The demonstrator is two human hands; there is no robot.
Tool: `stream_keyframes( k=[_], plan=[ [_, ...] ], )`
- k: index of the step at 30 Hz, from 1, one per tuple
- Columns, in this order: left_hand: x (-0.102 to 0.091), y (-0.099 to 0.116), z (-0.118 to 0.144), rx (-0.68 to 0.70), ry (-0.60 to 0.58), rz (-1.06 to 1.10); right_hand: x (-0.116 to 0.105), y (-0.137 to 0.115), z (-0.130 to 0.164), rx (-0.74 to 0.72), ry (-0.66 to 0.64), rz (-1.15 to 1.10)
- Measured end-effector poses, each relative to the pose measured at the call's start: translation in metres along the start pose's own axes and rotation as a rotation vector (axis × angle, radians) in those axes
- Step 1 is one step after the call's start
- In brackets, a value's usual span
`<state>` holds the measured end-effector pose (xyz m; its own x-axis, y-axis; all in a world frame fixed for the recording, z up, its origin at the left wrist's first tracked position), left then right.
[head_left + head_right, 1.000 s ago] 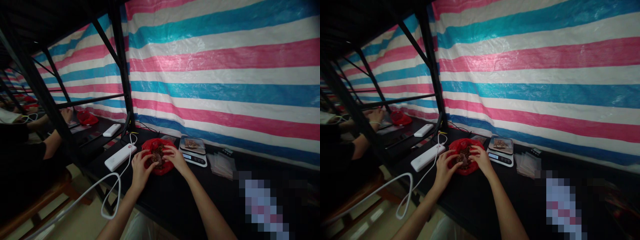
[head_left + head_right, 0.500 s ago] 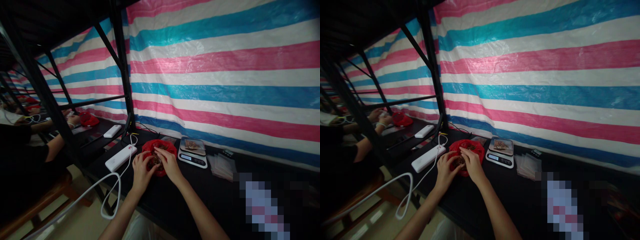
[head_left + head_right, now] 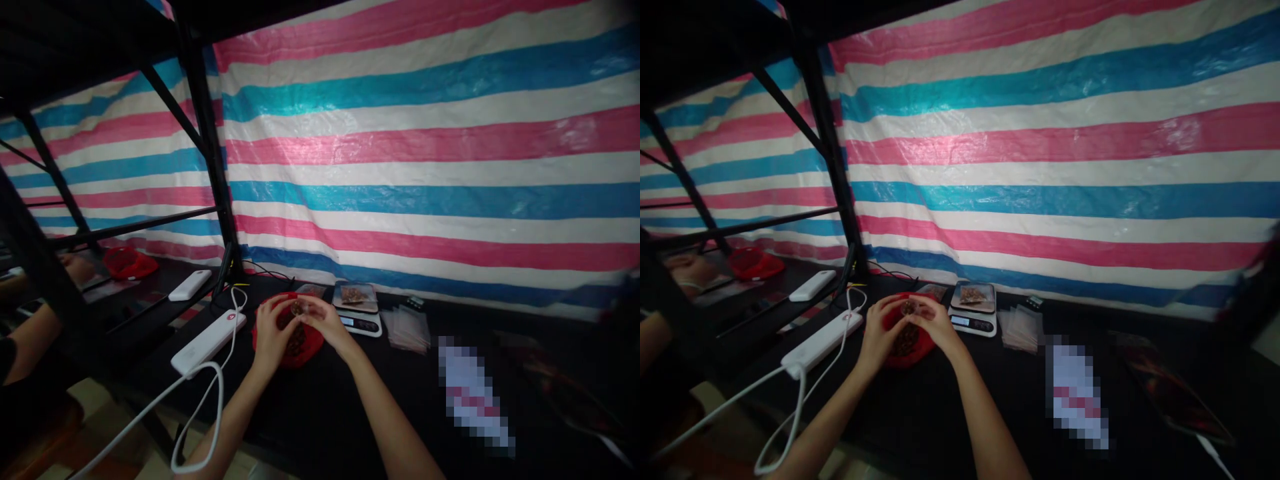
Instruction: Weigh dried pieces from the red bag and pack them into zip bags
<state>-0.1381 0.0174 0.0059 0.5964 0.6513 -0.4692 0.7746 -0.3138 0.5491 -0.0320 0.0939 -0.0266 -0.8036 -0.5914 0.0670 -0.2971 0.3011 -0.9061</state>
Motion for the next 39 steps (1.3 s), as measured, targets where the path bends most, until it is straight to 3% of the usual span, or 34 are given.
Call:
stream_keyframes(
  k=[3, 6, 12, 15, 18, 21, 24, 27, 33, 36, 39],
  plan=[
    [0.028, 0.021, -0.025, 0.031, -0.073, 0.154, -0.035, -0.012, -0.001, -0.052, 0.145, -0.029],
    [0.049, 0.039, -0.043, 0.043, -0.065, 0.238, -0.063, -0.02, 0.003, -0.087, 0.2, -0.08],
    [0.101, 0.051, -0.051, -0.011, -0.17, 0.53, -0.115, -0.029, 0.016, -0.105, 0.412, -0.079],
    [0.129, 0.052, -0.049, -0.001, -0.192, 0.476, -0.147, -0.037, 0.028, -0.208, 0.627, -0.088],
    [0.173, 0.061, -0.051, 0.149, -0.368, 0.338, -0.173, -0.034, 0.04, -0.269, 0.831, -0.11],
    [0.216, 0.06, -0.057, 0.251, -0.544, 0.21, -0.182, -0.025, 0.041, -0.289, 0.856, -0.105],
    [0.242, 0.058, -0.062, 0.308, -0.667, 0.158, -0.187, -0.019, 0.04, -0.308, 0.825, -0.047],
    [0.249, 0.057, -0.065, 0.299, -0.703, 0.181, -0.196, -0.013, 0.043, -0.319, 0.842, -0.001],
    [0.232, 0.055, -0.065, 0.241, -0.557, 0.295, -0.21, -0.005, 0.047, -0.309, 0.901, 0.015],
    [0.234, 0.061, -0.056, 0.331, -0.652, 0.264, -0.21, -0.004, 0.048, -0.3, 0.916, 0.03],
    [0.24, 0.061, -0.053, 0.332, -0.738, 0.253, -0.208, -0.004, 0.048, -0.285, 0.916, 0.033]
  ],
)
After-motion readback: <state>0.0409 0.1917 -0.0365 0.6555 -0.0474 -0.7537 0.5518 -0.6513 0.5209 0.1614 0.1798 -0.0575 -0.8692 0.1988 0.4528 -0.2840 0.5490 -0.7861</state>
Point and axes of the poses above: each hand's wrist, its own z-axis away from the middle knuckle, its own x-axis out of the palm, y = z × x, the point moved 9 cm from there along -z, towards the middle knuckle, and after that the axes turned 2 degrees about z, right-handed, at the moved point
